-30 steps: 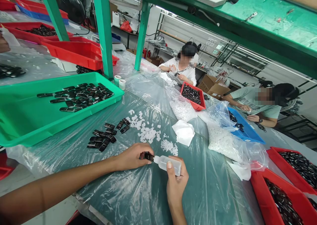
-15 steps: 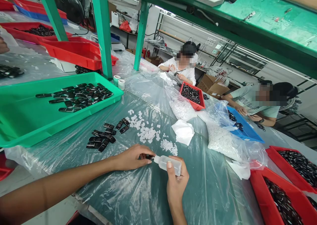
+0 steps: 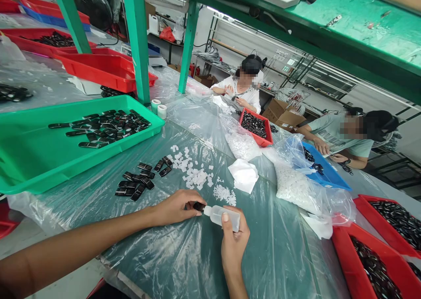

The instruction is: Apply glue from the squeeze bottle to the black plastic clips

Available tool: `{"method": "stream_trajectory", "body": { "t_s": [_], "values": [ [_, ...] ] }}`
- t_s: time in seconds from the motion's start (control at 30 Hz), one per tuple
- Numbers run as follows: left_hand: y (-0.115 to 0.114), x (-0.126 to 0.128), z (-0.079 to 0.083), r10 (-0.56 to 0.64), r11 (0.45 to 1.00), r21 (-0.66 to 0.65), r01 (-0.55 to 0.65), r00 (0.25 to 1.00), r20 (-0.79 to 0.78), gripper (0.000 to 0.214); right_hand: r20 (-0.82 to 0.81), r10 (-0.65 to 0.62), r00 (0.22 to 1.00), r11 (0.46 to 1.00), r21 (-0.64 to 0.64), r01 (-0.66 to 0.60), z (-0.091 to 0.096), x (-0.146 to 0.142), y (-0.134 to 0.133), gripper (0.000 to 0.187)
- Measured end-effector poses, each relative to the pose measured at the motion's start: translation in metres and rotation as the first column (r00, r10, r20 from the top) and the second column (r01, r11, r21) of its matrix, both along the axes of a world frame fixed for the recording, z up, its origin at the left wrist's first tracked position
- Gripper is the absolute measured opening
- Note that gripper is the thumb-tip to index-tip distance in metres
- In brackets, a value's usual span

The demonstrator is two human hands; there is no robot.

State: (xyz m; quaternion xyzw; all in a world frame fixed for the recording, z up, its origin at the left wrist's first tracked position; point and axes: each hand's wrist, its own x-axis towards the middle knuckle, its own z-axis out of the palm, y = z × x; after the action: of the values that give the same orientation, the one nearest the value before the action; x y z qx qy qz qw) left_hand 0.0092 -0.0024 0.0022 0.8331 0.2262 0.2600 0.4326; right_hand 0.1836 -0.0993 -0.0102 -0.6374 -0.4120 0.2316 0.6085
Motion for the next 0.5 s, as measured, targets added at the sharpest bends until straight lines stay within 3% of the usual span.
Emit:
{"method": "stream_trajectory", "body": {
  "t_s": [0.5],
  "values": [
    [-0.0004,-0.0006,-0.001,0.002,1.0,0.004,-0.002,1.0,-0.022,0.025,0.071,-0.06,0.996,0.998,0.019,0.059,0.003,-0.0022,-0.0001,0.028]
  ]
}}
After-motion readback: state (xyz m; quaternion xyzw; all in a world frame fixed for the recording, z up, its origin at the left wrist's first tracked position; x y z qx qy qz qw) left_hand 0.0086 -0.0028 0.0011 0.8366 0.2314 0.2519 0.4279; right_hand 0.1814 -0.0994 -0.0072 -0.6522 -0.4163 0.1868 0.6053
